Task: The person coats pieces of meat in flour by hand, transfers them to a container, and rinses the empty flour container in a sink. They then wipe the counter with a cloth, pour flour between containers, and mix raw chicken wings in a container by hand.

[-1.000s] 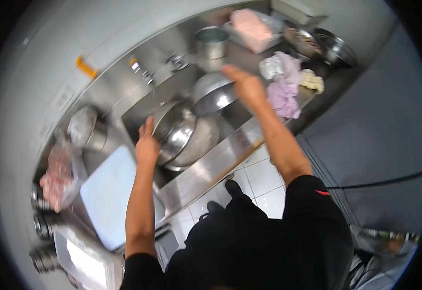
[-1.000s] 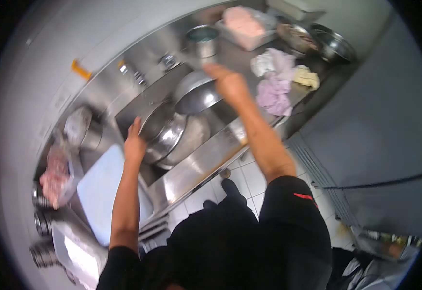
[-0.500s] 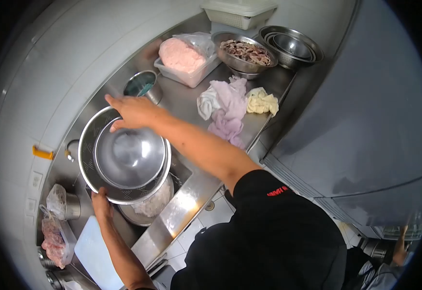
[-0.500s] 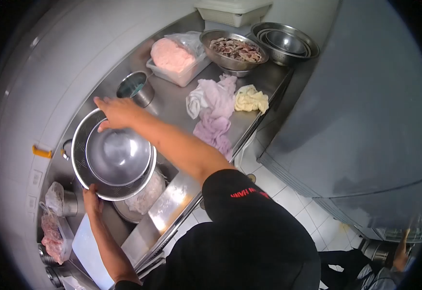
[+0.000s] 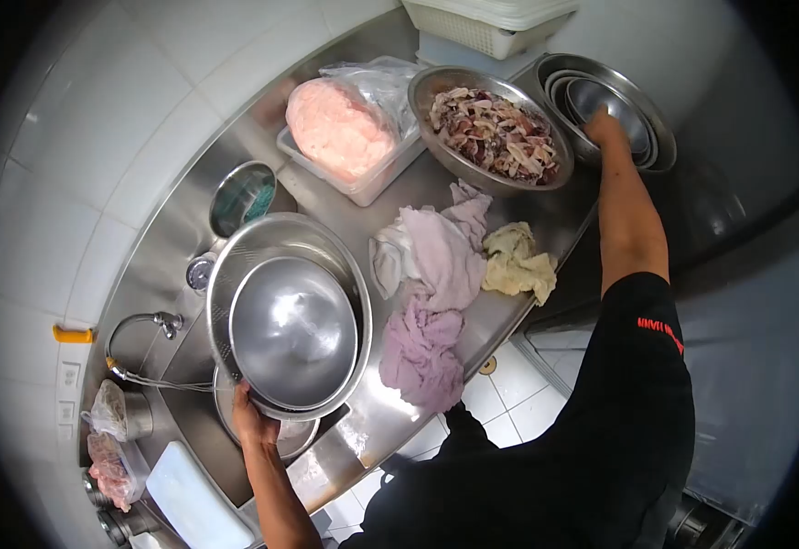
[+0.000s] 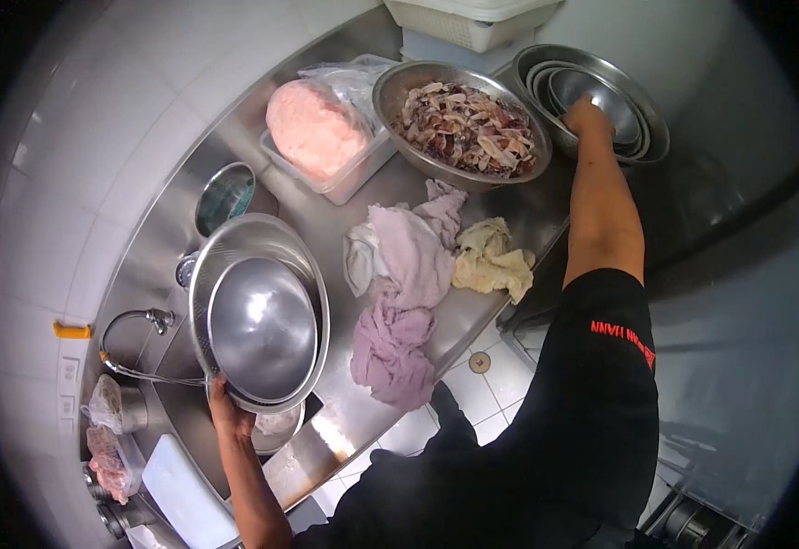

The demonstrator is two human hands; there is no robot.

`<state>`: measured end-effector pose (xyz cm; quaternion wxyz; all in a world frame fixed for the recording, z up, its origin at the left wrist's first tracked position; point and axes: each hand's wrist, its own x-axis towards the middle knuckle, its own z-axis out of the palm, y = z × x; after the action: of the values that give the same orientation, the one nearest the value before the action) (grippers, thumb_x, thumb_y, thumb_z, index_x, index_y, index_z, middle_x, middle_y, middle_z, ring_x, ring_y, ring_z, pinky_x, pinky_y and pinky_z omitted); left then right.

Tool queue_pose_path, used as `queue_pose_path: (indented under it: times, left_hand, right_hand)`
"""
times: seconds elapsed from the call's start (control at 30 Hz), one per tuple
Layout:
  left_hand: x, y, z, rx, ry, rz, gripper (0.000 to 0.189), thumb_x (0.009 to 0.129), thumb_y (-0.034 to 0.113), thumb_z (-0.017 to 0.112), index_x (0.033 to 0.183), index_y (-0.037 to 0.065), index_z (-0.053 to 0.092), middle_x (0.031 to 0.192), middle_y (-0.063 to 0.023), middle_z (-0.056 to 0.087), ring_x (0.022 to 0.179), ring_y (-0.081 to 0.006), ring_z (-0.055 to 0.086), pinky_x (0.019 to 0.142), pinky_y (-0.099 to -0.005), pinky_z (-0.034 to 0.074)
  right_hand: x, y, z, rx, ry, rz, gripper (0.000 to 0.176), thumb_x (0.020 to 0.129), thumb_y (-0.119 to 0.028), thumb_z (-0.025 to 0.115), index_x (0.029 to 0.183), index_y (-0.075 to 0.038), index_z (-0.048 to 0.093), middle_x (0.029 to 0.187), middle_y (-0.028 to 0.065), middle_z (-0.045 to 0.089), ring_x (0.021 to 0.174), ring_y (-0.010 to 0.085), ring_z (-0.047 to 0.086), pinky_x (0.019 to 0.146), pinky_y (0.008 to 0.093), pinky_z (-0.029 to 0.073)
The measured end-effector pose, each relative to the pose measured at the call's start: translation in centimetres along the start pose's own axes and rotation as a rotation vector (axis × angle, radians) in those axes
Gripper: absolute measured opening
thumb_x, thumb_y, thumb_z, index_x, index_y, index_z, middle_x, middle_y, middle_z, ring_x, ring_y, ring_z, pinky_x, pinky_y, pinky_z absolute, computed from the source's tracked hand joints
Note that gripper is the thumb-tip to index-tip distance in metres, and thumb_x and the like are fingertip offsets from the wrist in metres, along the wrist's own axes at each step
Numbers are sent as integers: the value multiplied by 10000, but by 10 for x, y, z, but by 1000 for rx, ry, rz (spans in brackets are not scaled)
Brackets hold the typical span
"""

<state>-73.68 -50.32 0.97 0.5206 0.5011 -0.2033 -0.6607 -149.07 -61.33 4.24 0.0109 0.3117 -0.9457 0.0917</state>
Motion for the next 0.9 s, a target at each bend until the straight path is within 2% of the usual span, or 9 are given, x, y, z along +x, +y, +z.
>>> queue_pose_path:
  times: [0.07, 0.27, 0.37, 0.4, 0.53, 0.6, 0.73, 0.83, 0.9]
  left_hand:
    - [16, -5, 6, 139, -12, -3, 548, 907, 426, 516, 1250, 0, 483, 1247, -146, 539, 1130, -283, 526, 971, -401, 414]
    - [48, 11, 2, 223, 1, 6, 714, 873, 500, 555, 1342, -12, 388, 1319, -181, 475, 1201, -295, 477, 1002, -374, 383]
    - [68, 8, 10, 997, 308, 359, 763, 820, 464, 653, 1346, -17, 382, 1311, -221, 467, 1205, -304, 473, 986, -347, 393]
    - [71, 3, 13, 1095, 355, 473, 630, 797, 274, 705, 1284, -33, 448, 1197, -220, 548, 1082, -287, 556, 913, -331, 437]
    - [80, 8, -18, 609, 142, 113, 372, 753, 14, 569, 1121, -36, 537, 957, -108, 633, 822, -199, 610, 787, -306, 472]
    - [75, 18, -33, 628, 139, 198, 330, 768, 26, 564, 1093, -26, 557, 951, -103, 633, 822, -186, 605, 770, -300, 471]
    - [66, 82, -33, 1093, 274, 580, 301, 794, 66, 539, 1071, -40, 591, 859, -96, 661, 730, -170, 588, 685, -311, 468]
    - [-7, 145, 72, 1666, 382, 788, 492, 761, -28, 504, 1236, 91, 554, 927, -210, 651, 682, -229, 630, 629, -360, 478]
    - [-30, 161, 116, 1868, 226, 1174, 625, 715, -109, 485, 1293, 128, 510, 1109, -186, 612, 893, -325, 632, 747, -376, 491]
  right_hand:
    - [13, 7, 14, 2, -21, -22, 673, 810, -373, 640, 1341, -34, 405, 1219, 202, 567, 1155, 324, 534, 953, 443, 422]
    - [35, 12, 15, 58, -184, -307, 413, 799, -263, 610, 1119, -2, 614, 1195, 220, 573, 1099, 360, 559, 931, 431, 439]
    - [44, 14, 30, -72, -206, -356, 370, 803, -224, 573, 1104, -15, 623, 1165, 215, 590, 1079, 355, 574, 921, 436, 450]
    - [42, 15, 30, -89, -189, -300, 357, 802, -215, 565, 1093, -19, 629, 1157, 210, 595, 1074, 352, 577, 917, 438, 455]
    - [4, 1, -1, -139, -100, -178, 327, 799, -198, 542, 1062, -34, 646, 1138, 190, 610, 1055, 343, 592, 904, 445, 469]
    - [-9, -3, -12, -119, -51, -155, 323, 800, -207, 542, 1052, -36, 650, 1133, 187, 613, 1048, 345, 596, 899, 446, 472]
    - [-19, -22, -31, 45, 79, -101, 333, 810, -251, 542, 1035, -35, 656, 1122, 205, 612, 1037, 366, 593, 892, 445, 471]
    - [-19, -34, -51, 305, 222, 1, 399, 816, -318, 552, 1074, -25, 637, 1120, 234, 600, 1055, 397, 567, 907, 454, 448]
    - [-12, -33, -59, 509, 362, 78, 433, 815, -341, 563, 1096, -18, 623, 1120, 240, 597, 1070, 406, 554, 918, 455, 436]
